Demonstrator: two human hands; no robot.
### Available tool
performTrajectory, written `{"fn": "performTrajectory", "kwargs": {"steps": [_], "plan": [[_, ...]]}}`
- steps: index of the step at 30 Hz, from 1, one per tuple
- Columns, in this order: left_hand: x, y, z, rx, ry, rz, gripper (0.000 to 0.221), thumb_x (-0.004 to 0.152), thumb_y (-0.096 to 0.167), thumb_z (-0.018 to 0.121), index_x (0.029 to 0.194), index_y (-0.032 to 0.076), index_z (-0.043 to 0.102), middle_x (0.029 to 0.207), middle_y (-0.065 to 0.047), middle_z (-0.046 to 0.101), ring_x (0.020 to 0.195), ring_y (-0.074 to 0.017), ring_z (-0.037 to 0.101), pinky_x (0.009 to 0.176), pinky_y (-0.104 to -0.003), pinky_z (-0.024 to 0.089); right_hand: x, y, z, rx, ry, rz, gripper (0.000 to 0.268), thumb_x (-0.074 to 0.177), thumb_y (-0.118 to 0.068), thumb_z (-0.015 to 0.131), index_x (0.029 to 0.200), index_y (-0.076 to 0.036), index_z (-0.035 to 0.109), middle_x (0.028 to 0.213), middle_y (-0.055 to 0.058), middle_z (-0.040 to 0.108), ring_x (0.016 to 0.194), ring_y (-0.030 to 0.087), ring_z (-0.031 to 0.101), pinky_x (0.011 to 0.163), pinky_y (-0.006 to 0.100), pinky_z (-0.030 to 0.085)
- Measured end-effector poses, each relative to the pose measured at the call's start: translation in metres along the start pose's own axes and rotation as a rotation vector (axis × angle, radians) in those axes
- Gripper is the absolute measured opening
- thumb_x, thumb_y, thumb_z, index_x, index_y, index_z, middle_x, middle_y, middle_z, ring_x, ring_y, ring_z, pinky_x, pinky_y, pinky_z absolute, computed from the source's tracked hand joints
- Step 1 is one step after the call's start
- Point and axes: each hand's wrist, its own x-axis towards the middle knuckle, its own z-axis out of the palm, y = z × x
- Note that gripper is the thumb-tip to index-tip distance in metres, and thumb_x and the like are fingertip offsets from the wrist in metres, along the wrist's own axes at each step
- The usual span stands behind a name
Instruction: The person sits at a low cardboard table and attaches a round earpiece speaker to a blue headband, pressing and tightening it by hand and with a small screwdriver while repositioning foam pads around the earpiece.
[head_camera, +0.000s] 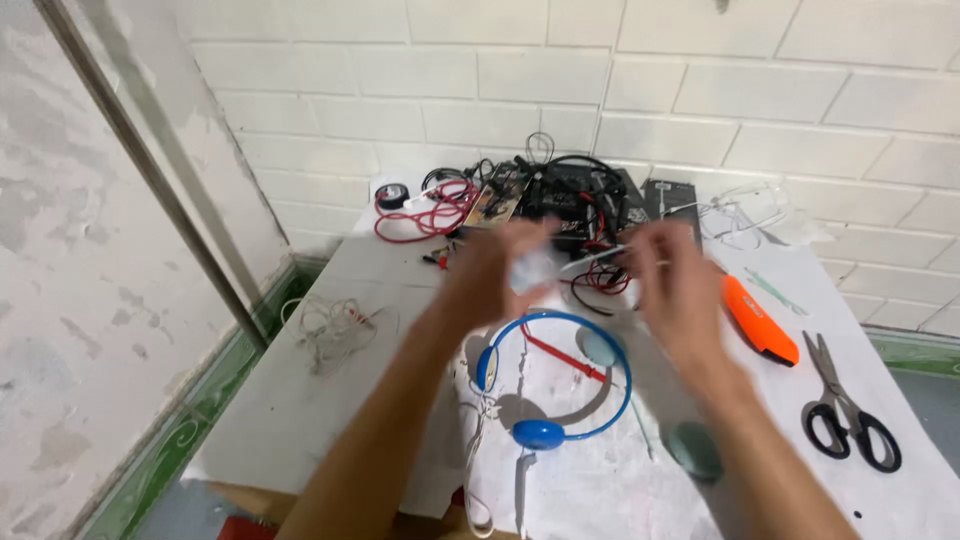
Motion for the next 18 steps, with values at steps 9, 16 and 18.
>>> {"fn": "performTrajectory", "kwargs": {"steps": [9, 16, 18], "plan": [[-0.013, 0.053, -0.084, 0.448, -0.212, -0.561, 0.074, 0.092, 0.076, 0.054, 0.130, 0.013, 0.064, 0.126, -0.020, 0.065, 0.126, -0.0405, 0.057, 0.109, -0.064, 0.032, 0.010, 0.041, -0.031, -0.678, -0.366, 0.194, 0.025, 0.098, -0.034, 0.064, 0.112, -0.017, 0.075, 0.094, 0.009, 0.082, 0.095, 0.041, 0.076, 0.084, 0.054, 0.058], [-0.102, 0.078, -0.026, 0.347, -0.311, -0.452, 0.030, 0.084, 0.047, 0.071, 0.093, 0.025, 0.052, 0.105, -0.003, 0.058, 0.122, -0.0338, 0.057, 0.112, -0.067, 0.029, 0.002, 0.045, -0.007, -0.458, -0.468, 0.118, 0.031, 0.090, -0.032, 0.073, 0.116, -0.015, 0.068, 0.100, 0.008, 0.080, 0.099, 0.037, 0.075, 0.087, 0.053, 0.057], [-0.111, 0.083, -0.019, 0.343, -0.374, -0.454, 0.026, 0.094, 0.022, 0.056, 0.106, 0.019, 0.033, 0.088, -0.002, 0.067, 0.107, -0.0231, 0.067, 0.121, -0.065, 0.012, -0.001, 0.031, -0.013, -0.351, -0.434, 0.030, 0.025, 0.088, -0.022, 0.072, 0.109, -0.009, 0.069, 0.095, 0.016, 0.079, 0.097, 0.046, 0.071, 0.085, 0.059, 0.055]]}}
